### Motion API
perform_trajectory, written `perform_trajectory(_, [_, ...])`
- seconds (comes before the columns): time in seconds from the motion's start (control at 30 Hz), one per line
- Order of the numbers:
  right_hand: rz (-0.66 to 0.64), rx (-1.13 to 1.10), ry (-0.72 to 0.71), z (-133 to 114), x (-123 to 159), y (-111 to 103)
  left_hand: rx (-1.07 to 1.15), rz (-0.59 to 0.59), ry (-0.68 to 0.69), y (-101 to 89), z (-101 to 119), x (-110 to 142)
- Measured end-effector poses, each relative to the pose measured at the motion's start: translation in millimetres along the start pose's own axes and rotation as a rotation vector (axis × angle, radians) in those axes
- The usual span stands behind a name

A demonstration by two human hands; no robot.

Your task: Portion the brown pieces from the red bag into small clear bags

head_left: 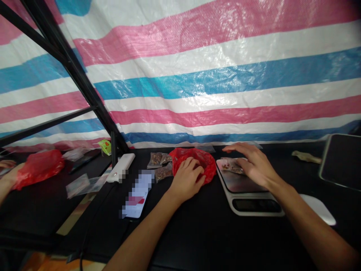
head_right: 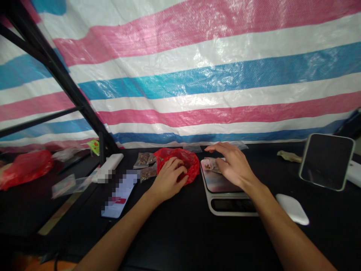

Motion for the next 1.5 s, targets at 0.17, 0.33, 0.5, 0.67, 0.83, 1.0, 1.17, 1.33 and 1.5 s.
perform_trajectory(0.17, [-0.088,-0.093,-0.015,10.7,0.5,0.3,0.051,0.174,-0.040,-11.8,1.2,-0.5])
perform_trajectory(0.33, [-0.213,-0.158,0.063,35.2,1.2,5.6,0.022,0.467,-0.015,-44.5,4.1,5.5])
perform_trajectory(0.5, [-0.433,-0.144,0.171,46.7,9.4,27.7,-0.063,0.681,0.034,-66.8,9.4,17.1])
perform_trajectory(0.67, [-0.463,-0.091,0.217,45.5,12.2,34.1,-0.103,0.698,0.016,-69.6,9.2,19.6])
perform_trajectory(0.83, [-0.463,-0.041,0.207,48.4,11.8,35.8,-0.131,0.717,0.010,-71.7,8.6,20.2])
perform_trajectory(1.0, [-0.363,-0.012,0.200,61.4,7.6,36.9,-0.179,0.751,-0.004,-76.3,5.9,22.6])
perform_trajectory(1.17, [-0.232,-0.175,0.023,16.4,1.5,28.0,-0.195,0.786,-0.083,-79.4,-3.7,26.9])
perform_trajectory(1.33, [-0.167,-0.075,-0.080,-34.4,10.6,42.4,-0.166,0.793,-0.135,-78.3,-11.6,28.5])
perform_trajectory(1.5, [-0.084,0.084,-0.143,-46.6,15.8,53.4,-0.157,0.781,-0.153,-76.1,-14.8,28.5])
Point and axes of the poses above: each hand's wrist, its own x-axis away from the middle knuckle, its own y-axis out of the palm, z = x × y, the point moved 8 cm from there along -x, towards the middle knuckle, and after that the axes turned 12 degrees about y, right-handed, at the moved point
